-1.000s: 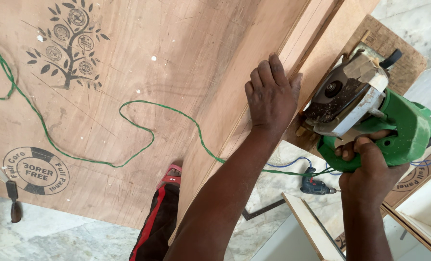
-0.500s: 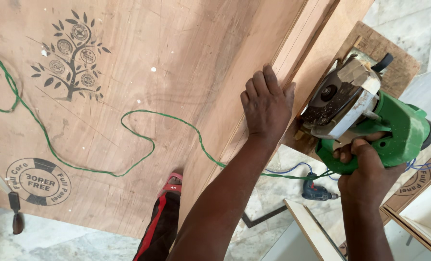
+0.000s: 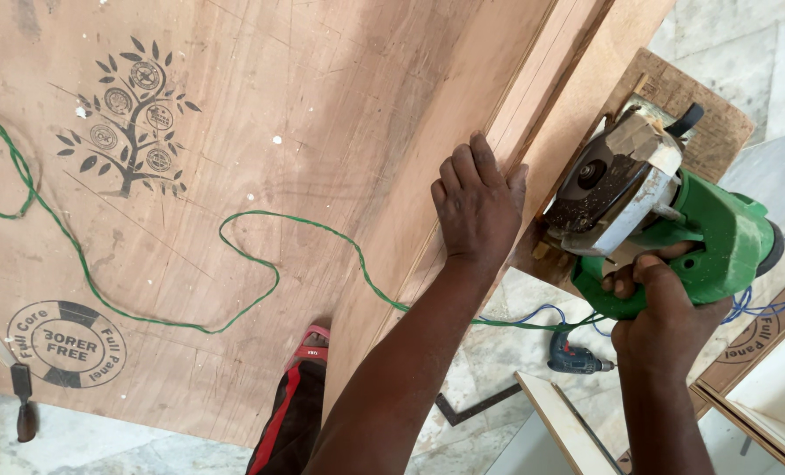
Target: The person uses a handheld electric router to shape the edge of a long wooden plank. They guide the tool along the length of the wood, creating a groove or profile while maintaining a steady pace. The task involves continuous manipulation of the power tool to achieve a uniform finish on the wood's edge.
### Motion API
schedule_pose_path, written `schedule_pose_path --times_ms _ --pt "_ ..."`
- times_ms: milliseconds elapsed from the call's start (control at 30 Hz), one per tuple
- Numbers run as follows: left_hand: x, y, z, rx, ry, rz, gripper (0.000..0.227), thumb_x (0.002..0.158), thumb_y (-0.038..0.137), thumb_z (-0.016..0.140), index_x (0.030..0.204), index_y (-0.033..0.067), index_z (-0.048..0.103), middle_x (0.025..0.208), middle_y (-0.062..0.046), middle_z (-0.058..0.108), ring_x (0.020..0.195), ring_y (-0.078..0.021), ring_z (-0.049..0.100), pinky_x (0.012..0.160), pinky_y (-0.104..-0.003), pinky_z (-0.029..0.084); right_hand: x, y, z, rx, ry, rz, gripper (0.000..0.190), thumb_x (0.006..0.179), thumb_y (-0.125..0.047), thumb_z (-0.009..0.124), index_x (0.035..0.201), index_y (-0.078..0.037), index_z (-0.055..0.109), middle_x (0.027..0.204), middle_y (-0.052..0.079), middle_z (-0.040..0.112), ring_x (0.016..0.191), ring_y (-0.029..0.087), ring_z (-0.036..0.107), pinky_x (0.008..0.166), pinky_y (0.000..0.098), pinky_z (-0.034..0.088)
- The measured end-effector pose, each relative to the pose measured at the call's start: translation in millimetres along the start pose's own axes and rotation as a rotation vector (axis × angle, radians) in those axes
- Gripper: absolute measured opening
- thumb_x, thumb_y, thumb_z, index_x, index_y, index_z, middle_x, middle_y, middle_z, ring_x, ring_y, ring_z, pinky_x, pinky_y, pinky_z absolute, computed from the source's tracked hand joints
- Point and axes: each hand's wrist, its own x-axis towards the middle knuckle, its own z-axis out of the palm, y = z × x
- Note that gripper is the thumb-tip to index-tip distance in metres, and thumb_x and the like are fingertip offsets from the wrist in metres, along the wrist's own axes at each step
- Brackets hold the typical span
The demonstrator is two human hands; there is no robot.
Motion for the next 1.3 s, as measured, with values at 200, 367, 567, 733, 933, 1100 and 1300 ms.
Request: schedule_pose_path --times_ms 200,367,567,733,933,1100,1300 --pt "-4 -3 1 0.019 0.044 0.019 0.076 0.094 0.047 0.068 0.143 -0.0048 0.043 0.125 -0.017 0.053 0.11 -0.0299 0.053 0.087 -0.044 0.044 0 1 -1 0.012 -0.003 -0.012 0.019 0.095 0.012 0.053 0.109 -0.001 0.056 0.086 0.012 0.057 0.061 0.02 0.052 0.068 0.041 0.049" --pt "-8 -5 2 0.006 0.017 0.023 0.075 0.095 0.046 0.068 0.144 -0.0048 0.043 0.124 -0.017 0.053 0.11 -0.0297 0.053 0.088 -0.045 0.043 -1 3 -2 -0.004 0.004 -0.022 0.019 0.095 0.012 0.053 0.109 -0.001 0.056 0.087 0.012 0.058 0.061 0.02 0.052 0.068 0.0408 0.05" --pt "-14 -8 0 0.015 0.004 0.045 0.075 0.097 0.046 0.065 0.145 -0.0064 0.041 0.127 -0.019 0.052 0.112 -0.03 0.053 0.089 -0.045 0.043 -1 4 -3 0.009 -0.01 -0.046 0.018 0.095 0.011 0.053 0.108 -0.001 0.056 0.085 0.012 0.058 0.06 0.02 0.053 0.066 0.0404 0.051" --pt "-18 -10 -1 0.035 0.007 0.062 0.076 0.097 0.046 0.065 0.146 -0.0064 0.04 0.13 -0.019 0.052 0.115 -0.03 0.053 0.091 -0.045 0.043 -3 3 -2 -0.024 0.013 -0.052 0.017 0.094 0.01 0.053 0.106 -0.001 0.055 0.083 0.011 0.057 0.059 0.02 0.053 0.064 0.0398 0.051" --pt "-25 -15 -2 0.053 0.031 0.081 0.076 0.097 0.047 0.065 0.145 -0.0061 0.041 0.131 -0.019 0.052 0.115 -0.03 0.054 0.09 -0.044 0.044 -7 1 1 -0.01 0.014 -0.052 0.021 0.093 0.009 0.054 0.11 -0.002 0.055 0.082 0.011 0.057 0.064 0.021 0.054 0.064 0.039 0.052" --pt "-28 -15 -3 0.072 0.044 0.084 0.075 0.096 0.047 0.065 0.144 -0.0059 0.042 0.129 -0.018 0.053 0.113 -0.0302 0.054 0.089 -0.044 0.045 -9 0 1 -0.01 0.011 -0.079 0.016 0.094 0.009 0.055 0.106 -0.001 0.055 0.083 0.012 0.058 0.062 0.021 0.055 0.063 0.0384 0.051" --pt "-34 -20 -3 0.084 0.062 0.096 0.074 0.097 0.047 0.065 0.144 -0.0051 0.043 0.13 -0.017 0.053 0.116 -0.0293 0.054 0.09 -0.043 0.045 -11 5 -3 0.006 -0.007 -0.116 0.015 0.094 0.01 0.055 0.105 0.001 0.056 0.087 0.013 0.059 0.06 0.021 0.056 0.06 0.0369 0.051"
